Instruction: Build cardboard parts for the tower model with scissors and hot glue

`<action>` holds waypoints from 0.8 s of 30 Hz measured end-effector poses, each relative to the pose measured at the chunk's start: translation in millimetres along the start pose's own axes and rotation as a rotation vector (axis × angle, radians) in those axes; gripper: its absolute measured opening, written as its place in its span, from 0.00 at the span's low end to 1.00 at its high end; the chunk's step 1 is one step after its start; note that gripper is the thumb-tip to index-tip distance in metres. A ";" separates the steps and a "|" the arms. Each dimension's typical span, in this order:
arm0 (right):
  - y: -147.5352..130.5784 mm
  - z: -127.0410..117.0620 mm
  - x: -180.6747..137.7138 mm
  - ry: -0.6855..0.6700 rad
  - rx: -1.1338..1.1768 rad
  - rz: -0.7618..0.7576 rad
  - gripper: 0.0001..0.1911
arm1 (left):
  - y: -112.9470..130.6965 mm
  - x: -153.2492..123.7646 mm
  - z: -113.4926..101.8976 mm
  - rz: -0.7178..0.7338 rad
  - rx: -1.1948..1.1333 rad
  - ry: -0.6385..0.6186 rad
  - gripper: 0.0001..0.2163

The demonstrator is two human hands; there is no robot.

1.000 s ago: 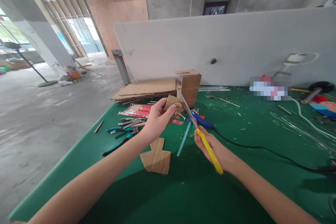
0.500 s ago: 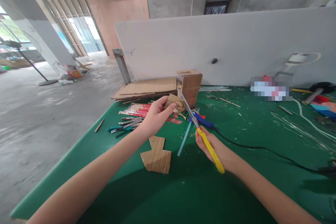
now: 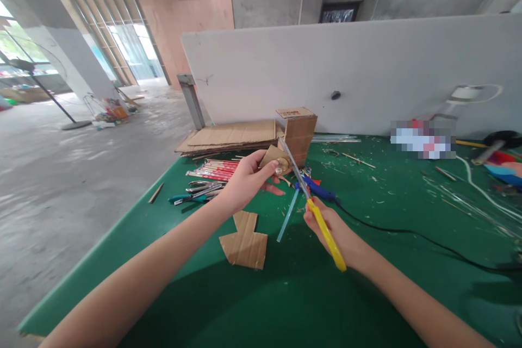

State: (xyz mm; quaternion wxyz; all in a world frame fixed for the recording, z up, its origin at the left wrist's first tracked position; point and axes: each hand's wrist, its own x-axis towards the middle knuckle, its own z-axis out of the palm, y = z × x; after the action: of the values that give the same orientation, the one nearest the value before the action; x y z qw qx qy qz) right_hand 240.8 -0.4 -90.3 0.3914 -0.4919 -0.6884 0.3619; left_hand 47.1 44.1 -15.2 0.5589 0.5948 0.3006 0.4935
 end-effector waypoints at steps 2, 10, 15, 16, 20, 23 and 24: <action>-4.7 1.6 -0.4 0.030 0.027 0.020 0.20 | -4.0 -1.2 4.3 0.011 -0.072 0.028 0.11; -6.2 -0.9 -2.5 -0.014 -0.033 -0.051 0.20 | -15.8 -1.8 11.5 0.051 -0.137 0.064 0.11; -8.6 -8.4 -4.3 -0.098 -0.066 -0.060 0.21 | -10.3 1.5 4.5 0.037 -0.032 0.034 0.12; -7.6 -8.4 -3.9 -0.086 -0.074 -0.050 0.21 | -9.4 1.5 4.3 0.031 -0.021 0.031 0.12; 3.4 -4.8 -0.8 -0.054 -0.142 -0.029 0.21 | -5.7 0.3 5.7 0.023 0.006 0.042 0.10; 10.8 -3.1 1.1 -0.046 -0.114 -0.006 0.20 | -1.8 0.3 5.0 0.004 0.017 0.049 0.09; 12.2 -3.1 1.5 -0.048 -0.095 0.001 0.20 | -0.4 0.6 4.2 -0.001 0.020 0.048 0.08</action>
State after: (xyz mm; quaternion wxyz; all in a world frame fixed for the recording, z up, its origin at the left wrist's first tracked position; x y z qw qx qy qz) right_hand 248.1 4.4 -99.5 0.3508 -0.5014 -0.7137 0.3409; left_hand 51.3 43.2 -15.0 0.5457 0.5881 0.3193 0.5043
